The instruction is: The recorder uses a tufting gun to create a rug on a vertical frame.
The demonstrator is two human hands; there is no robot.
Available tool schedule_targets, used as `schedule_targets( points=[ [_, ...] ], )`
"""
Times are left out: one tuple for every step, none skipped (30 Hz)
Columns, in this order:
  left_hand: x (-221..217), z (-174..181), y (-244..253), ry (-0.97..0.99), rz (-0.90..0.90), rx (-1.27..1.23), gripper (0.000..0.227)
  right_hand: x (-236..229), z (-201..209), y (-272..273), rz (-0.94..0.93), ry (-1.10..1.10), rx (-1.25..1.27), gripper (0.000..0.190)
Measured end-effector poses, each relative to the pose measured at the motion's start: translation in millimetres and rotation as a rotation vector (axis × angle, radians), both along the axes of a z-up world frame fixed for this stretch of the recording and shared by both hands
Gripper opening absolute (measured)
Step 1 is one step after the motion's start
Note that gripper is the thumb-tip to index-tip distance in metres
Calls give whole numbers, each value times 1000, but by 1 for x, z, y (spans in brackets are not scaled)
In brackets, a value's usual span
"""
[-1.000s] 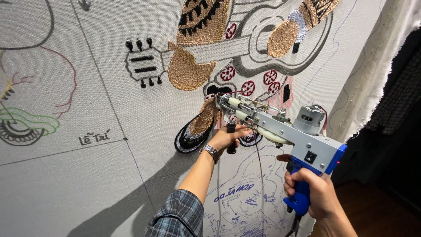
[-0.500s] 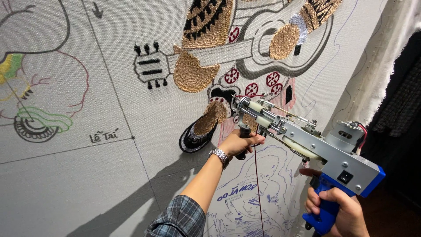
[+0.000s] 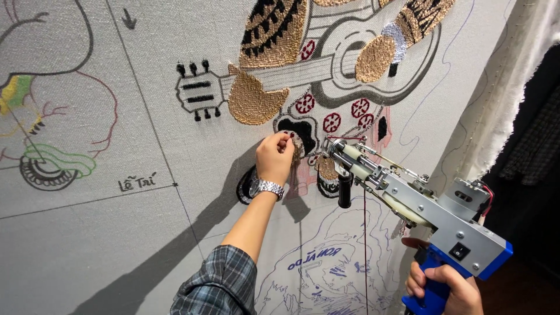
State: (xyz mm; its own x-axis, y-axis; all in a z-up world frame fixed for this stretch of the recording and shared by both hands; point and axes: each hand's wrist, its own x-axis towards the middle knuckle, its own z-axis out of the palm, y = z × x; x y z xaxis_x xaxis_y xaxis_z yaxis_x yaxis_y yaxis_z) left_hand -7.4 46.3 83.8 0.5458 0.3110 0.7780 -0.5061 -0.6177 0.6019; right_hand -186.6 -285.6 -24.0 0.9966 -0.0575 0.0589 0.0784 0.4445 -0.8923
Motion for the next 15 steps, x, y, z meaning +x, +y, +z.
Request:
schedule_targets(
  points=[
    [1, 2, -1, 0, 0, 1, 13, 1, -5, -3, 0, 0, 1, 73],
    [2, 3, -2, 20, 36, 3, 12, 2, -9, -5, -9, 7, -3, 73],
    [3, 4, -3, 40, 70, 5, 11, 3, -14, -8, -18, 15, -8, 74],
    [4, 5, -2, 42, 70, 5, 11, 7, -26, -15, -18, 17, -9, 74],
    [5, 6, -2, 66, 96, 6, 11, 12, -39, -22, 42, -70, 60, 72],
    [6, 7, -2, 90, 122, 6, 12, 16, -51, -29, 106, -155, 128, 70],
    [5, 7, -2, 92, 121, 6, 12, 14, -50, -30, 105, -153, 128, 70],
    [5, 7, -2, 80, 121, 0, 12, 13, -49, -31, 115, -159, 121, 72],
    [4, 6, -1, 66, 121, -5, 13, 12, -49, -30, 126, -166, 114, 74],
    [2, 4, 0, 67, 121, -4, 13, 11, -50, -30, 126, -165, 115, 74],
    [1, 2, 0, 47, 93, 23, 13, 11, -50, -29, 107, -166, 120, 73],
    [0, 1, 0, 26, 65, 50, 15, 11, -50, -29, 88, -168, 125, 73],
    [-1, 1, 0, 27, 66, 50, 15, 11, -49, -28, 88, -167, 125, 73],
    [-2, 2, 0, 39, 72, 73, 16, 11, -49, -28, 98, -168, 135, 74],
    [-3, 2, 1, 52, 78, 96, 18, 10, -49, -27, 109, -169, 146, 74]
  ],
)
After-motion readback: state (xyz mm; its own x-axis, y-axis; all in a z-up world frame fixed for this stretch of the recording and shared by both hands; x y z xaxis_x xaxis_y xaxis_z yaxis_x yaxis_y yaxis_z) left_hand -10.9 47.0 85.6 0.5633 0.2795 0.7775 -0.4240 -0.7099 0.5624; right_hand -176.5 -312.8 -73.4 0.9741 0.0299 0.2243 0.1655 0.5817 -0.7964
